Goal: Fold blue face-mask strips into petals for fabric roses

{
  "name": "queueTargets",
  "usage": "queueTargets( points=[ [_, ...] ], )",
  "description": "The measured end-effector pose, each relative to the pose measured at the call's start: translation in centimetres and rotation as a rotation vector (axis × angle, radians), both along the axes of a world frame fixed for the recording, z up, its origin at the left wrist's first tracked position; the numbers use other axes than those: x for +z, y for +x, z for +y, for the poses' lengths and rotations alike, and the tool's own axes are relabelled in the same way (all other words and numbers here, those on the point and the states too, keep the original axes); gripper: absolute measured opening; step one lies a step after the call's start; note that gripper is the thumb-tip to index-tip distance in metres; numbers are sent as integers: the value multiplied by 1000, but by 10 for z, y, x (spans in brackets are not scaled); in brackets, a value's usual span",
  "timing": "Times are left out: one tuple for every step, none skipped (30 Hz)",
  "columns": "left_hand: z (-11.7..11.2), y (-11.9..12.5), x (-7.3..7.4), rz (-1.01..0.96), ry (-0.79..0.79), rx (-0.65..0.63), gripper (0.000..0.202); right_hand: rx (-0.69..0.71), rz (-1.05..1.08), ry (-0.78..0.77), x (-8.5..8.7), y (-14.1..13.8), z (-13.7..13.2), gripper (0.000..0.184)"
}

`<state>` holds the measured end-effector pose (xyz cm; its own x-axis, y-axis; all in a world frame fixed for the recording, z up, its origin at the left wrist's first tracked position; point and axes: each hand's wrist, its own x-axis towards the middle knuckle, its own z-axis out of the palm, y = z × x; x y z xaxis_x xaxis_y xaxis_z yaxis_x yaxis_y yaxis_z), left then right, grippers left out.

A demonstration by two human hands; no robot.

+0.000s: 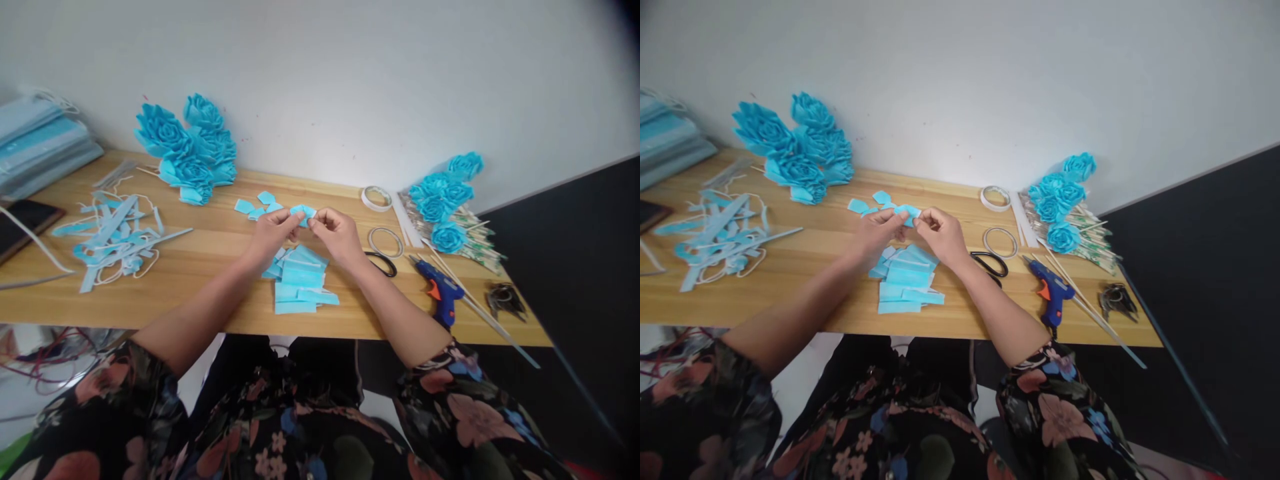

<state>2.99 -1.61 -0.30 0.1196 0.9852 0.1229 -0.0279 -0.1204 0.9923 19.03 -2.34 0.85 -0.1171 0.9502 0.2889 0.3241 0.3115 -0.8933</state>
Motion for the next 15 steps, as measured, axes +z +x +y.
queueTargets(
  points=[
    [1, 0, 0, -21, -13, -13, 39, 3, -4, 2, 0, 0, 0, 22],
    [1, -1, -1, -42, -24, -19, 40, 8, -9, 4, -1, 1, 1, 21],
    [2, -1, -1, -57, -31, -19, 39, 13, -14, 6, -1, 1, 1, 21],
    [3, -2, -1, -68, -37, -14, 38, 19, -18, 9, -1, 1, 1, 22],
    [3, -3, -1, -73, -43, -6, 36, 24, -21, 10, -2, 0, 1, 22],
    [3, -3, 0, -71, -52, 3, 35, 28, -24, 10, -2, 0, 1, 22],
    [3, -4, 0, -64, -60, 8, 33, 30, -26, 8, -2, 0, 1, 22],
    [3, -4, 1, -55, -65, 9, 32, 31, -27, 4, -2, 0, 1, 22],
    [3, -4, 2, -44, -68, 11, 31, 33, -27, -2, -2, 0, 1, 22],
    [3, -5, 3, -37, -68, 11, 31, 37, -26, -9, -2, 0, 1, 22],
    [3, -5, 4, -32, -64, 11, 30, 41, -23, -16, -2, 0, 1, 22],
    [3, -5, 4, -30, -59, 11, 30, 45, -19, -22, -2, 1, 1, 22],
    [3, -5, 5, -29, -53, 12, 29, 49, -16, -27, -2, 1, 1, 22],
    [3, -5, 5, -27, -45, 12, 29, 51, -14, -30, -2, 1, 1, 22],
    [3, -5, 5, -25, -39, 10, 28, 51, -12, -31, -1, 1, 1, 22]
  ],
)
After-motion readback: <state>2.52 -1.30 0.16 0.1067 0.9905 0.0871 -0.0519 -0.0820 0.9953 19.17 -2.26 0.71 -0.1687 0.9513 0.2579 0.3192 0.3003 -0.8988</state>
